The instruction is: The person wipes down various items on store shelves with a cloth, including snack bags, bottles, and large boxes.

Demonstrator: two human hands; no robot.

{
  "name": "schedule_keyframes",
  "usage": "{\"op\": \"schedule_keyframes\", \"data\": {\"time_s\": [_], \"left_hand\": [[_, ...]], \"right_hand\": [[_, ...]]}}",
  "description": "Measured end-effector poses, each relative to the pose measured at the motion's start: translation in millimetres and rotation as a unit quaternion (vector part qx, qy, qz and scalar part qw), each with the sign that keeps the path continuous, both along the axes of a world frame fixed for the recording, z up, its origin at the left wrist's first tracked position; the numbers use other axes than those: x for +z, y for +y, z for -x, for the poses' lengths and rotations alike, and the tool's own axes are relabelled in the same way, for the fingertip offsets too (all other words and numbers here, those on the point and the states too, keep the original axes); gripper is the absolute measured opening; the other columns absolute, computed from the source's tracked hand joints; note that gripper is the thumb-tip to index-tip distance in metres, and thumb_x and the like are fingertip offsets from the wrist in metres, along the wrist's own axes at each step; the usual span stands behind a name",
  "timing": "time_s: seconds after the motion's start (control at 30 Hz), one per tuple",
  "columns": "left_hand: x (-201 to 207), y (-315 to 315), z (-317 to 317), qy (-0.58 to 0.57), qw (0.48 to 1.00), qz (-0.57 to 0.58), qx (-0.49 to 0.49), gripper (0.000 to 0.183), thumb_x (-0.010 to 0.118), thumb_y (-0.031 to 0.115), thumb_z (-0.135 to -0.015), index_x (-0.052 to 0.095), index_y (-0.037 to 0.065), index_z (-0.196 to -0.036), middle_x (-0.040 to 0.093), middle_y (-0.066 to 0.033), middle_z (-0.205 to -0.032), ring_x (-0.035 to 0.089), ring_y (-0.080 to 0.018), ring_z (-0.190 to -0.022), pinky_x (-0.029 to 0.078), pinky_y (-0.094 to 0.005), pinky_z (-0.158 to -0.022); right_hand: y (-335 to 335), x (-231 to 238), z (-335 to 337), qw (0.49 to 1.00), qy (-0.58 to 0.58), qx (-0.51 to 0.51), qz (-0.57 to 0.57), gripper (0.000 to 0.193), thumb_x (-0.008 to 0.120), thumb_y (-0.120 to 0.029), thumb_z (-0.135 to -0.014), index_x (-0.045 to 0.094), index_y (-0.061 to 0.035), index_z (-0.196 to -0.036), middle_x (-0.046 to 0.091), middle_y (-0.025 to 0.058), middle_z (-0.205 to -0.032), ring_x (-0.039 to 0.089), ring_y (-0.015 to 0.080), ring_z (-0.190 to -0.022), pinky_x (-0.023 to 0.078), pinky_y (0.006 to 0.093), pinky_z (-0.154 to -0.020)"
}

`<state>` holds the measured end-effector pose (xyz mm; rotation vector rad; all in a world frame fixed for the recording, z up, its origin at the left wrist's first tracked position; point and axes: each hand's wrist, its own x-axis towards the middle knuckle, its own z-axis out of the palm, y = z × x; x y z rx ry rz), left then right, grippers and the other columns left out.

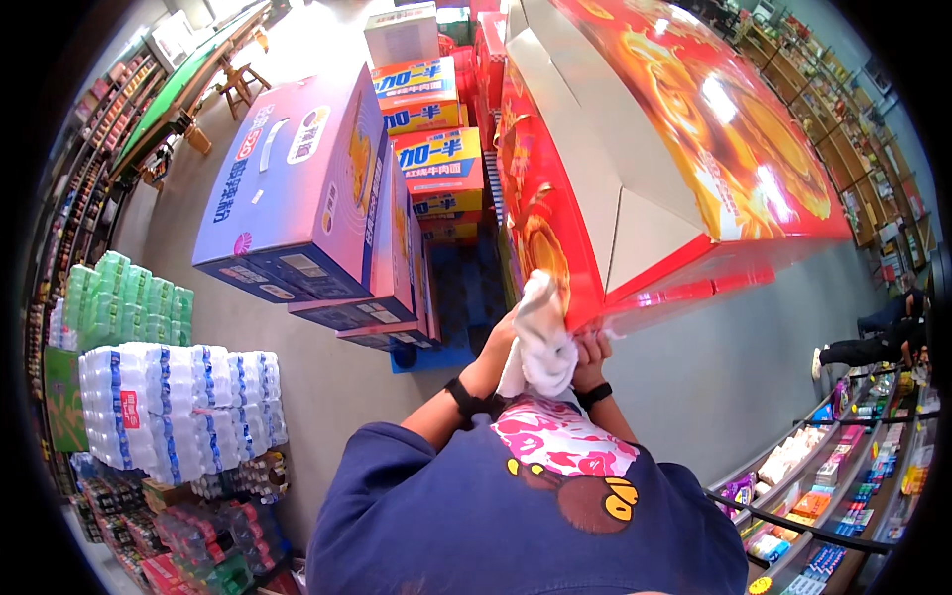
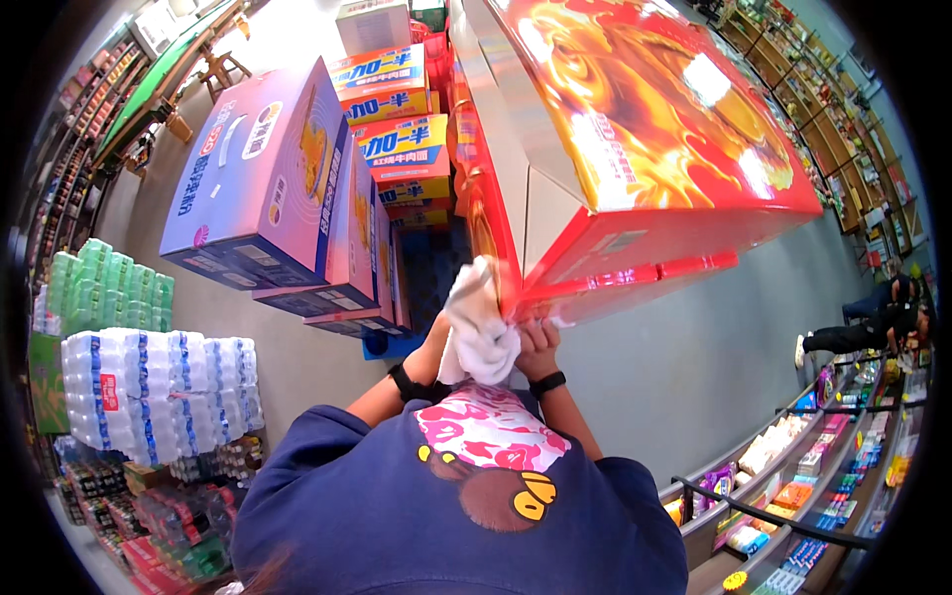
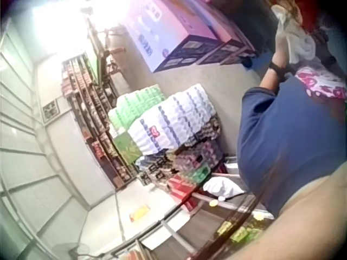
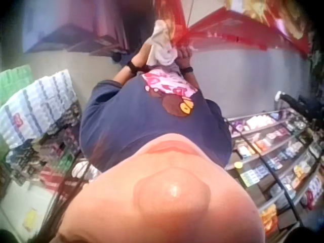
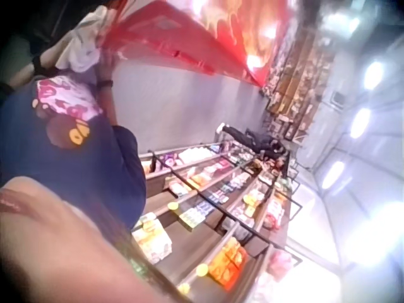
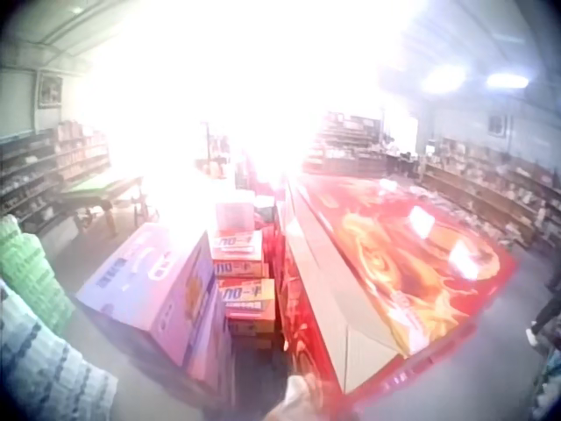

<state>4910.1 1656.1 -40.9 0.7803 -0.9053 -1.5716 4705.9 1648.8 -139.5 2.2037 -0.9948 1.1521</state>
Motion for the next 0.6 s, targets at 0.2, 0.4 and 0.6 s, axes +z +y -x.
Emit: {"op": "schedule_keyframes", "data": {"time_s": [0.2,0.4,0.6], "left_hand": [[-77,23,-63,-0.545,0.802,0.232,-0.077,0.026,0.051,0.017,-0.084,0.059,0.004,-0.105,0.061,-0.0201,-0.102,0.058,-0.0382,-0.096,0.048,-0.0432,-0.08],[-14,27,-35,-0.474,0.824,0.209,-0.229,0.024,0.05,0.018,-0.086,0.06,-0.002,-0.095,0.062,-0.0269,-0.086,0.06,-0.043,-0.083,0.048,-0.0455,-0.071],[80,15,-3,-0.334,0.84,0.255,-0.342,0.03,0.044,0.015,-0.091,0.054,-0.002,-0.114,0.057,-0.0242,-0.117,0.053,-0.0388,-0.106,0.041,-0.0394,-0.092]], "right_hand": [[28,-6,-9,0.985,0.036,0.025,-0.165,0.034,0.063,-0.005,-0.071,0.067,-0.0186,-0.101,0.052,0.0021,-0.113,0.048,0.0241,-0.108,0.045,0.039,-0.091],[43,13,27,0.883,-0.234,-0.147,-0.38,0.037,0.063,0.006,-0.069,0.066,-0.0068,-0.104,0.053,0.0145,-0.11,0.053,0.0362,-0.1,0.046,0.038,-0.088],[7,128,61,0.911,-0.331,-0.146,-0.2,0.036,0.063,0.006,-0.071,0.064,-0.0011,-0.107,0.059,0.0158,-0.101,0.055,0.0348,-0.108,0.045,0.0403,-0.09]]}}
